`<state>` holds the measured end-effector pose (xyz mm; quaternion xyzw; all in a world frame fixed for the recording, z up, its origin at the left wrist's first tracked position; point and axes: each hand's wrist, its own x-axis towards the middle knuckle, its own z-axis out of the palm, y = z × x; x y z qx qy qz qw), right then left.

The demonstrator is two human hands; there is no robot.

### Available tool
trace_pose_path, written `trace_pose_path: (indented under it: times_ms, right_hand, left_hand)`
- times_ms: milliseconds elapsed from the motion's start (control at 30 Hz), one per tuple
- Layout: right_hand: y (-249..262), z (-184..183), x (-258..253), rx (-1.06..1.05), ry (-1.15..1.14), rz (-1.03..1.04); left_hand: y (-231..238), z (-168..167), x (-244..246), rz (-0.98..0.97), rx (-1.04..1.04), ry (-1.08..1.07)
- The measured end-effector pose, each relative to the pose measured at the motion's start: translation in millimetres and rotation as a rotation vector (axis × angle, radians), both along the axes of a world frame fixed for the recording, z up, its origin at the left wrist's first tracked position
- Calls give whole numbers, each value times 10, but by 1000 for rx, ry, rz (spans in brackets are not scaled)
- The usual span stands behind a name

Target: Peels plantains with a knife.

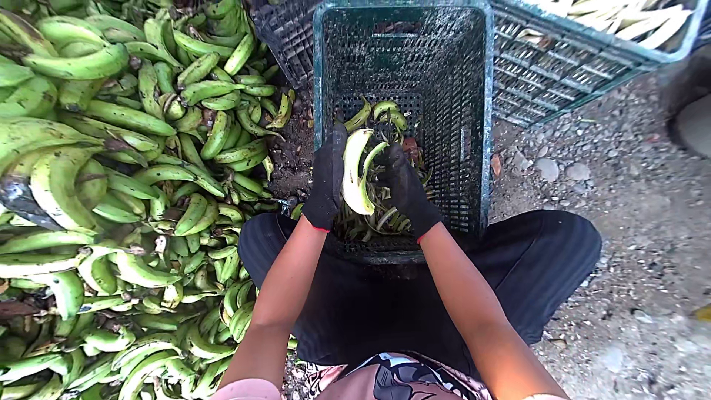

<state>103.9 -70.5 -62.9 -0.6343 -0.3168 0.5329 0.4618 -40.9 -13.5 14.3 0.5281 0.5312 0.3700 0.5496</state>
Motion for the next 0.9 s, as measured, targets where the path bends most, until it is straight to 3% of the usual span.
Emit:
trace_pose_path:
  times_ms: [167, 267, 367, 467, 600, 767, 900]
  right_hand:
    - [-93, 191, 229, 2, 91, -48]
    - [-166, 153, 448, 159, -54, -62]
    - [-309, 221, 596, 238, -571, 92]
    - [-456, 318, 620, 160, -860, 274]
    - [-575, 316, 515, 349, -996, 384]
    - [-636, 281, 373, 542, -1063, 426]
    - [-601, 382, 288, 443, -1027, 435]
  left_hand:
    - [172, -139, -90, -63, -92, -209]
    - [156, -17, -101, -175, 98, 170]
    - [130, 41, -103, -271, 301, 432]
    - [163, -28, -125, -288, 320, 158]
    - [152, 47, -101, -318, 129, -278]
    - [161, 11, -130, -386, -7, -379]
    - [144, 1, -123, -392, -36, -326]
